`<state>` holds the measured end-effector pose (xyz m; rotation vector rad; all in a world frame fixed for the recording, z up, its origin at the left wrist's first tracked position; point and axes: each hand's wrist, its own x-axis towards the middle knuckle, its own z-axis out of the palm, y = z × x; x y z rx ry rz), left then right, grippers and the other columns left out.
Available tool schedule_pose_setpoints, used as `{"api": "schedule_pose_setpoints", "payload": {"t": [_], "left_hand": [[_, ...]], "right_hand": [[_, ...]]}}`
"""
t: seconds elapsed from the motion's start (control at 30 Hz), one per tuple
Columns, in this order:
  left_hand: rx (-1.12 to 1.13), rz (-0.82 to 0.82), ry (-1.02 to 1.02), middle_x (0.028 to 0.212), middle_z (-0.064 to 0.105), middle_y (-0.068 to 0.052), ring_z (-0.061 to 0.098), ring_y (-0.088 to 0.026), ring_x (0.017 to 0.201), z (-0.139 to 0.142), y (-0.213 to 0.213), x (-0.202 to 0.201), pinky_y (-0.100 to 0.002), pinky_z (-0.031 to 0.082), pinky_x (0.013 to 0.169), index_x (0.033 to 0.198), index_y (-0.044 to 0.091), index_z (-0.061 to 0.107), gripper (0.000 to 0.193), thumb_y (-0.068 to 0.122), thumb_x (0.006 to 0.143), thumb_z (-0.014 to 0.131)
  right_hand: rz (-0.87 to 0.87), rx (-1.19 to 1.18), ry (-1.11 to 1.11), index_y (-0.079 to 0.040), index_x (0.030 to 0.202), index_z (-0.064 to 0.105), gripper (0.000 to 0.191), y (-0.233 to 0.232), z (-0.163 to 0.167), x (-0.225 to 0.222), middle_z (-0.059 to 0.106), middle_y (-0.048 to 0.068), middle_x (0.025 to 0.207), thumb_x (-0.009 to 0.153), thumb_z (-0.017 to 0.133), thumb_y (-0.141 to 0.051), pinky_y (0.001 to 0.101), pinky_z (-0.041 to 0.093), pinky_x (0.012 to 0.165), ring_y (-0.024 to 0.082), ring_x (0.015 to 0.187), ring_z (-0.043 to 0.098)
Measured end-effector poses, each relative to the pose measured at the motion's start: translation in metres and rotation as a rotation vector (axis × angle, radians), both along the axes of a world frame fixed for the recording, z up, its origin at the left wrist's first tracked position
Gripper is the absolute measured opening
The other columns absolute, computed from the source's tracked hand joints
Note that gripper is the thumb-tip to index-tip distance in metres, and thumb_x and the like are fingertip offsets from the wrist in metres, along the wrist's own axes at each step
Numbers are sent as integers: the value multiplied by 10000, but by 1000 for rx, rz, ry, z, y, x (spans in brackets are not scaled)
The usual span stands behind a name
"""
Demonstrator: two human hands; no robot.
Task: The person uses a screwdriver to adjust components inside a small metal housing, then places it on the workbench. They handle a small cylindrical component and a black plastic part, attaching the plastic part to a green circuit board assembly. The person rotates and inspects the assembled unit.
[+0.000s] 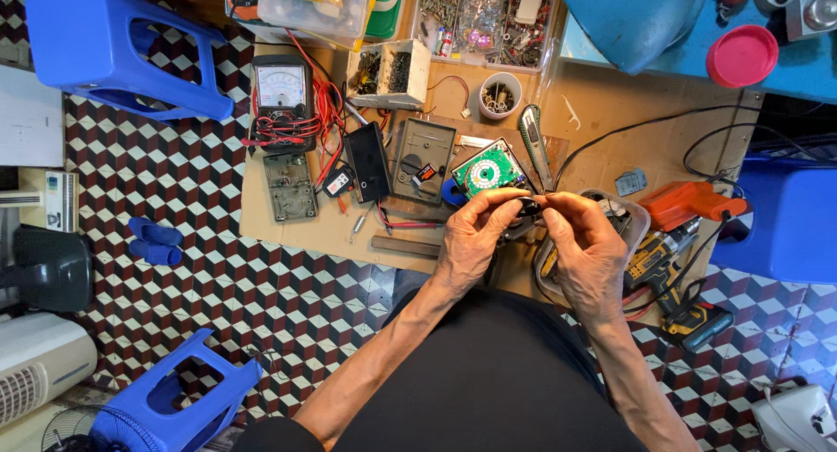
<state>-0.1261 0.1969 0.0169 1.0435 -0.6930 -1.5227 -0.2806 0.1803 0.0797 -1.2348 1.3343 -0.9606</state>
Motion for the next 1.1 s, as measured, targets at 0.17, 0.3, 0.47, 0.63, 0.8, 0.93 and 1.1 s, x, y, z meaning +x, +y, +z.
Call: {"api": "schedule_pose_setpoints", "payload": {"t": [0.17,0.3,0.47,0.63,0.8,0.93,1.1], "left_hand": [[-82,5,5,1197,716,-39,663,-84,1050,-1,0,0,-227,555,961,1290,38,686,236,130,1076,645],[-11,-2,-13,1197,713,-47,669,-96,1013,1,0,0,-244,562,929,1320,38,677,275,142,1069,639],[118,-32,138,1224,693,-60,686,-117,1049,10,1,8,-286,580,975,1384,37,632,347,191,1075,594],[185,-95,190,1237,672,-65,656,-132,1094,25,2,28,-305,539,1022,1460,38,588,412,204,1083,586],[258,-158,203,1269,671,-66,649,-145,1138,40,7,60,-319,520,1067,1457,48,576,446,229,1050,582],[245,-216,235,1287,656,-65,636,-140,1169,43,8,92,-316,502,1093,1477,45,567,470,228,1045,603],[254,-267,125,1279,670,-78,641,-144,1167,34,25,139,-308,498,1073,1456,18,585,476,183,1016,657]], "right_hand": [[6,39,77,-20,1213,694,233,0,-6,0,718,26,1074,1001,687,-117,220,524,870,74,969,652],[32,-51,177,-13,1177,697,197,1,-4,2,712,33,1023,1001,702,-101,229,528,833,84,917,653],[61,-222,346,-14,1137,698,154,-1,5,14,704,70,1004,993,718,-64,262,542,791,125,872,679],[65,-280,400,-10,1125,694,149,3,15,33,700,86,1003,986,725,-53,282,546,791,155,862,681],[40,-291,463,0,1124,685,143,15,22,64,695,98,1010,991,717,-42,289,547,787,171,881,684],[-27,-281,485,8,1122,680,137,30,26,101,693,107,1028,997,719,-33,306,546,819,194,922,696],[-110,-266,467,4,1126,670,152,52,22,155,694,107,1038,988,720,-35,305,553,819,190,916,697]]}}
